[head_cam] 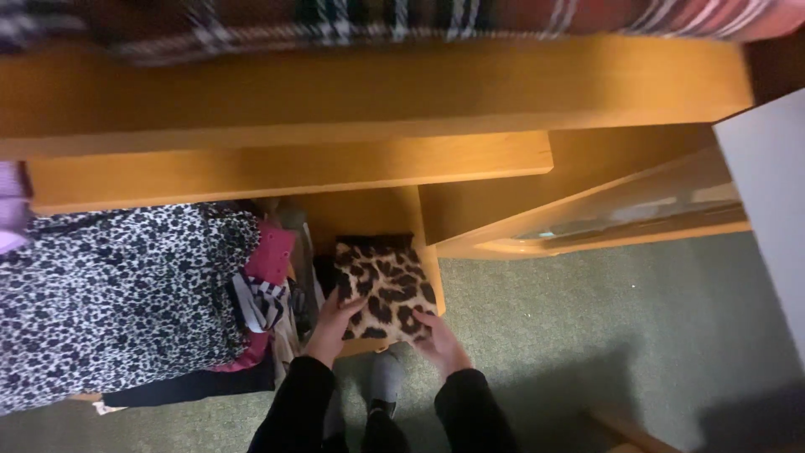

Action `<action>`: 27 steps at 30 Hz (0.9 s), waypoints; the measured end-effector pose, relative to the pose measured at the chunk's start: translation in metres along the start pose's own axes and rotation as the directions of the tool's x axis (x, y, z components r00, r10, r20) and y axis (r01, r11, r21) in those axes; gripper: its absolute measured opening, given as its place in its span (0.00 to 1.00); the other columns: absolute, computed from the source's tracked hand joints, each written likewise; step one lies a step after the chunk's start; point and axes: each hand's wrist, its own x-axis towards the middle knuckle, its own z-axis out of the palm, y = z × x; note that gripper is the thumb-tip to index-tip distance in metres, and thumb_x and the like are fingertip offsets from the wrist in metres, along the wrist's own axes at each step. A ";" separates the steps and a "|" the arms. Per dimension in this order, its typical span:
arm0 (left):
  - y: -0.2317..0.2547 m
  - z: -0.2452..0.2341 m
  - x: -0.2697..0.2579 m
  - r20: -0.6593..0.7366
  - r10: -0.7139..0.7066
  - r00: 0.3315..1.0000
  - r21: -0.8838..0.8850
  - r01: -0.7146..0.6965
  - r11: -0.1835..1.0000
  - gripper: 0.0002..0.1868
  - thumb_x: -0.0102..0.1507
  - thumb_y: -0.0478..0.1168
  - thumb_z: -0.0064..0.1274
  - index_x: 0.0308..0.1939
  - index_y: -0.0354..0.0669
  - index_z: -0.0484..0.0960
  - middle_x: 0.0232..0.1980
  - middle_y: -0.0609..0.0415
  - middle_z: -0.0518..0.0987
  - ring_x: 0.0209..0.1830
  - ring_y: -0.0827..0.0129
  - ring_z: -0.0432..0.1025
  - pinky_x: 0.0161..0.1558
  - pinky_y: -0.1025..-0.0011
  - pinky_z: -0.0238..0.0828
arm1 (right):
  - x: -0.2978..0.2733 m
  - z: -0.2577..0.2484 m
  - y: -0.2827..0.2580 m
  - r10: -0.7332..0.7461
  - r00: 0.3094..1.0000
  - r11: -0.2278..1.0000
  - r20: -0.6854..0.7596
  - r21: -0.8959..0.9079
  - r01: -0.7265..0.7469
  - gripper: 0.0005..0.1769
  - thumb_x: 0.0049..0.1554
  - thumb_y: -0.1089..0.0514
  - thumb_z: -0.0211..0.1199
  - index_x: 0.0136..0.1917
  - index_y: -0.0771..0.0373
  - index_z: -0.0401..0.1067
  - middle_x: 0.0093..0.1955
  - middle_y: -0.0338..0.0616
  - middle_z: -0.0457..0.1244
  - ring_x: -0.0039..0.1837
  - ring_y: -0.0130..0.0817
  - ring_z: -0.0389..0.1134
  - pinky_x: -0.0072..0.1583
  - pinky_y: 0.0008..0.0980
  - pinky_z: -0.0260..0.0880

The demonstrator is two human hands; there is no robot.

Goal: The person repeatedly picks folded garments from a lower shelf and places them on top of a growing stack on an upper shelf. Items include jeans, black shirts, a green shirt, and a leopard-print top. The person adjusts each piece to align the stack neatly.

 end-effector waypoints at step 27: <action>0.059 -0.053 -0.153 -0.016 -0.304 0.953 0.031 0.304 0.952 0.51 0.67 0.41 0.51 0.81 0.72 0.29 0.85 0.69 0.33 0.86 0.59 0.29 0.85 0.39 0.33 | -0.124 -0.007 0.037 -0.039 0.942 0.930 0.334 -0.332 0.156 0.28 0.54 0.61 0.56 0.66 0.74 0.61 0.64 0.63 0.65 0.68 0.59 0.67 0.70 0.54 0.67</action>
